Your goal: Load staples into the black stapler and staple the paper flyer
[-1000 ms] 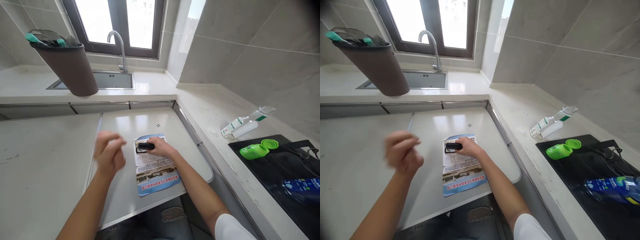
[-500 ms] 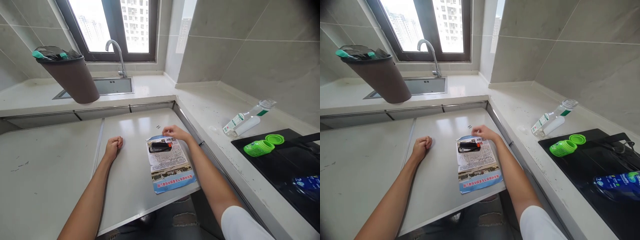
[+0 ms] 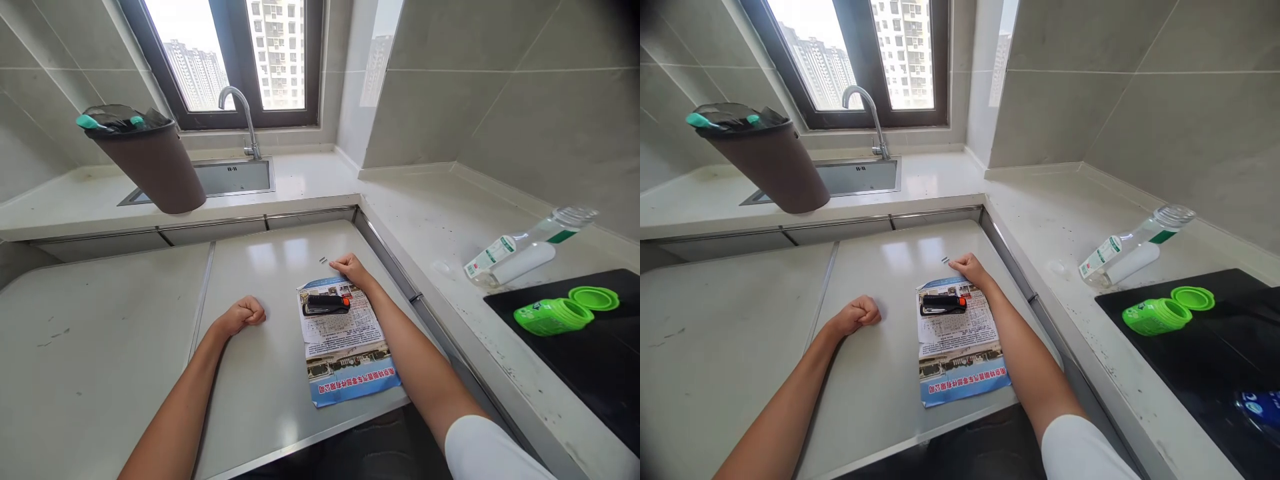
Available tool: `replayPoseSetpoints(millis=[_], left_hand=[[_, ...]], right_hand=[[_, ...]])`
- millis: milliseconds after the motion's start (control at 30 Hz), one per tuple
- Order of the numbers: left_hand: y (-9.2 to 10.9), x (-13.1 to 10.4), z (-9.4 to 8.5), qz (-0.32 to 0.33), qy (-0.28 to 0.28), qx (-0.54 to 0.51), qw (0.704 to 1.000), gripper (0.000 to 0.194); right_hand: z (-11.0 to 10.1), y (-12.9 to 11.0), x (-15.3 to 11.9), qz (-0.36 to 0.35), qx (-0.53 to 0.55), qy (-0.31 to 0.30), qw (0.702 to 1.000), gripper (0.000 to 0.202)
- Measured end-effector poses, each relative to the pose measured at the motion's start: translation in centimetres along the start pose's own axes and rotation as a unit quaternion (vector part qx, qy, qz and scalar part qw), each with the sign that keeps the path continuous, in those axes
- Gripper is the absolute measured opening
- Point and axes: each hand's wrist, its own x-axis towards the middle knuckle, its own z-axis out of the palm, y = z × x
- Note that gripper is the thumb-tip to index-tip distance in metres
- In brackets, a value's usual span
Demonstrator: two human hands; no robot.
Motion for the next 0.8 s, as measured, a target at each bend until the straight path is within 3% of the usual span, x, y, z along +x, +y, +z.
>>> replayPoseSetpoints(millis=[500,800], left_hand=[[-0.3,-0.1,-0.3,0.009,-0.017,0.013,1.0,0.025],[0.8,0.1,0.4,-0.013,0.003,0.015,1.0,0.026]], right_hand=[[0.7,-0.1,0.2,-0.031,-0.138,-0.03,0.99,0.058],[0.9,-0.3,0.2,-0.048,-0.165,-0.03,0.985,0.054]])
